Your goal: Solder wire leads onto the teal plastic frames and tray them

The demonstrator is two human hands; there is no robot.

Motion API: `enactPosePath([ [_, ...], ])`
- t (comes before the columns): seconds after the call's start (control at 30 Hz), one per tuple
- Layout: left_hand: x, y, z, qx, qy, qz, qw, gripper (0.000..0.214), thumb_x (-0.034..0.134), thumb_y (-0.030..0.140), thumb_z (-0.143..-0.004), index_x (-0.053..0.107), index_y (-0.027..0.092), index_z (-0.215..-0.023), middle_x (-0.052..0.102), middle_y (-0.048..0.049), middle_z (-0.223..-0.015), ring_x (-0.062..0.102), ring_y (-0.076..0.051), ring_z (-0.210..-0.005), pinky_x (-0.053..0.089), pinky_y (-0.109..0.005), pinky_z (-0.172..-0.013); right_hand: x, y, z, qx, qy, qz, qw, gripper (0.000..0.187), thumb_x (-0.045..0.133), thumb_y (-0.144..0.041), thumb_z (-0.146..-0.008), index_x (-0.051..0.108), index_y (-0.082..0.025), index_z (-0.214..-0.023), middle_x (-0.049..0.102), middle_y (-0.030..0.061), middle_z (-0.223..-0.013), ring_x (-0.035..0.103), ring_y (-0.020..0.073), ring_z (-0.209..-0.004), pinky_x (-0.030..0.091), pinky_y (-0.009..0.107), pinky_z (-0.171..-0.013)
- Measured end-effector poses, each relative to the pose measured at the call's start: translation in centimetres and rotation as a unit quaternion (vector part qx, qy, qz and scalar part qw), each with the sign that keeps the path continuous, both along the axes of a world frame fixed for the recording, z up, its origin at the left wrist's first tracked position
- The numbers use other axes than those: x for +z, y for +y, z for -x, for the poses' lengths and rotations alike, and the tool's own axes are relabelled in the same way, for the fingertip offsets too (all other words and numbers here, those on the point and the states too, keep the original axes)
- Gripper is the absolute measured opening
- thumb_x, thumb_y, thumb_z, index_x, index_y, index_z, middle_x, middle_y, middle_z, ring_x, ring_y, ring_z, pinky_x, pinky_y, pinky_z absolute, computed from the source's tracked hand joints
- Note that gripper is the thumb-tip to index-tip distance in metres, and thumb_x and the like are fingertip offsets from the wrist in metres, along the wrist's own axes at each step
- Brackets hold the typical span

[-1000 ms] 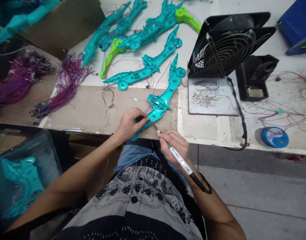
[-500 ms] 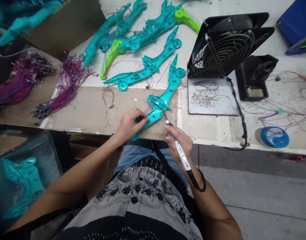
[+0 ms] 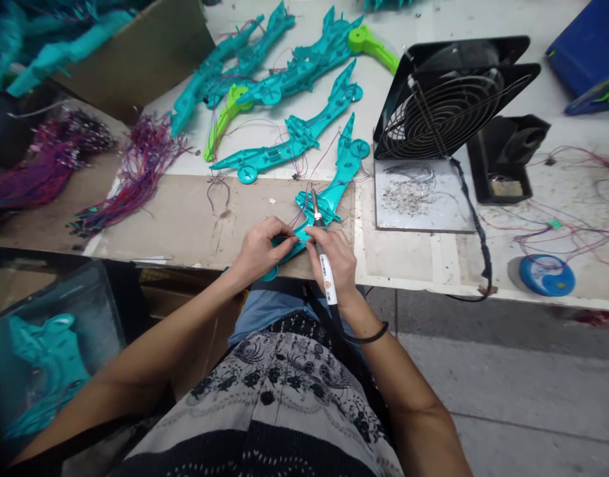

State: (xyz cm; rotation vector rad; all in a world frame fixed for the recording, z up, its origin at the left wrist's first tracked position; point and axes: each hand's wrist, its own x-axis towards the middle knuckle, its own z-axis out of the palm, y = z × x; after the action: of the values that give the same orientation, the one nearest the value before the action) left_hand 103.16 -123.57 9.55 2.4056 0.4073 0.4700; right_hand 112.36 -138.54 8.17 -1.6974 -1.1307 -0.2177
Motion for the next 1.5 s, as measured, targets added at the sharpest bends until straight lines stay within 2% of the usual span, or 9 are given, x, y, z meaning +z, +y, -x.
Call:
enactPosePath([
  [0.1,0.5,-0.1,0.3,0.0,0.001,-0.024,1.0,0.006,0.061,0.02,-0.085,0.066,0.018,-0.087,0.064,-0.0042,-0.085,0.058,-0.019,-0.085,0.046,-0.034,-0.078,0.3,0.1,0.1,0.017,-0.002,-0.02,1.0,0.033,0.059,-0.01,-0.089,0.06,-0.024,-0.118,0.068,0.004,-0.094,0.063,0.0179,-0.086,0.053,0.033,-0.079],
  [0.23,2.1,0.1,1.2,-0.021,-0.01,-0.092,0.996,0.026,0.064,0.024,-0.084,0.067,0.02,-0.109,0.066,-0.0085,-0.112,0.053,-0.027,-0.11,0.042,-0.043,-0.092,0.6,0.7,0.4,0.043,0.009,-0.036,0.998,0.031,0.059,-0.01,-0.089,0.061,-0.025,-0.116,0.068,0.0033,-0.094,0.063,0.0178,-0.088,0.053,0.034,-0.08],
  [0.37,3.1,1.2,2.2,-0.081,0.021,-0.034,0.996,0.013,0.06,0.022,-0.088,0.07,0.022,-0.096,0.07,-0.002,-0.086,0.059,-0.019,-0.09,0.044,-0.036,-0.084,0.8,1.8,1.1,0.061,0.024,-0.043,0.997,0.03,0.058,-0.011,-0.089,0.062,-0.025,-0.115,0.068,0.0028,-0.095,0.064,0.0169,-0.088,0.054,0.032,-0.079],
  [0.47,2.6,1.8,3.1,-0.066,0.011,-0.008,0.998,0.011,0.059,0.022,-0.089,0.07,0.021,-0.086,0.068,-0.0015,-0.079,0.058,-0.017,-0.081,0.045,-0.033,-0.078,0.8,1.8,1.4,0.08,0.045,-0.045,0.995,0.027,0.059,-0.018,-0.092,0.063,-0.024,-0.117,0.067,0.0034,-0.091,0.063,0.0173,-0.085,0.053,0.033,-0.078],
  [0.6,1.2,1.6,4.1,-0.012,-0.035,-0.044,0.998,0.011,0.062,0.025,-0.089,0.069,0.019,-0.083,0.066,-0.0028,-0.077,0.055,-0.019,-0.081,0.044,-0.034,-0.078,1.3,-0.1,1.5,0.082,0.061,-0.062,0.993,0.035,0.052,-0.041,-0.096,0.064,-0.021,-0.123,0.067,0.0073,-0.091,0.064,0.0203,-0.085,0.053,0.037,-0.077],
  [0.73,0.1,0.5,4.5,0.022,-0.038,-0.057,0.997,0.012,0.062,0.026,-0.089,0.068,0.018,-0.082,0.069,-0.0042,-0.086,0.056,-0.021,-0.089,0.043,-0.038,-0.084,2.3,-2.3,1.9,0.099,0.064,-0.042,0.992,0.02,0.063,-0.021,-0.089,0.069,-0.021,-0.108,0.068,0.0063,-0.088,0.065,0.0197,-0.081,0.053,0.034,-0.071],
  [0.87,0.0,-0.1,4.5,0.033,-0.033,-0.07,0.996,0.011,0.062,0.024,-0.088,0.067,0.019,-0.081,0.07,-0.0033,-0.083,0.055,-0.022,-0.088,0.042,-0.038,-0.082,2.5,-3.3,2.4,0.099,0.083,-0.033,0.991,0.021,0.06,-0.006,-0.084,0.07,-0.019,-0.097,0.067,0.0044,-0.08,0.064,0.0174,-0.074,0.051,0.031,-0.064],
  [1.23,-0.1,-1.5,3.6,0.07,-0.037,-0.132,0.988,0.01,0.063,0.025,-0.089,0.069,0.02,-0.082,0.073,-0.0018,-0.08,0.054,-0.023,-0.085,0.035,-0.038,-0.076,1.6,-4.0,2.1,0.08,0.089,-0.032,0.992,0.022,0.06,-0.008,-0.084,0.071,-0.019,-0.099,0.069,0.0046,-0.082,0.066,0.0183,-0.074,0.053,0.032,-0.065],
  [1.5,0.0,-1.7,3.5,0.058,-0.009,-0.117,0.991,0.013,0.059,0.027,-0.09,0.068,0.021,-0.083,0.074,-0.0024,-0.084,0.054,-0.023,-0.088,0.034,-0.04,-0.077,1.6,-4.0,1.9,0.089,0.098,-0.028,0.991,0.019,0.059,-0.01,-0.085,0.071,-0.02,-0.097,0.07,0.0056,-0.081,0.066,0.0187,-0.073,0.053,0.033,-0.062],
])
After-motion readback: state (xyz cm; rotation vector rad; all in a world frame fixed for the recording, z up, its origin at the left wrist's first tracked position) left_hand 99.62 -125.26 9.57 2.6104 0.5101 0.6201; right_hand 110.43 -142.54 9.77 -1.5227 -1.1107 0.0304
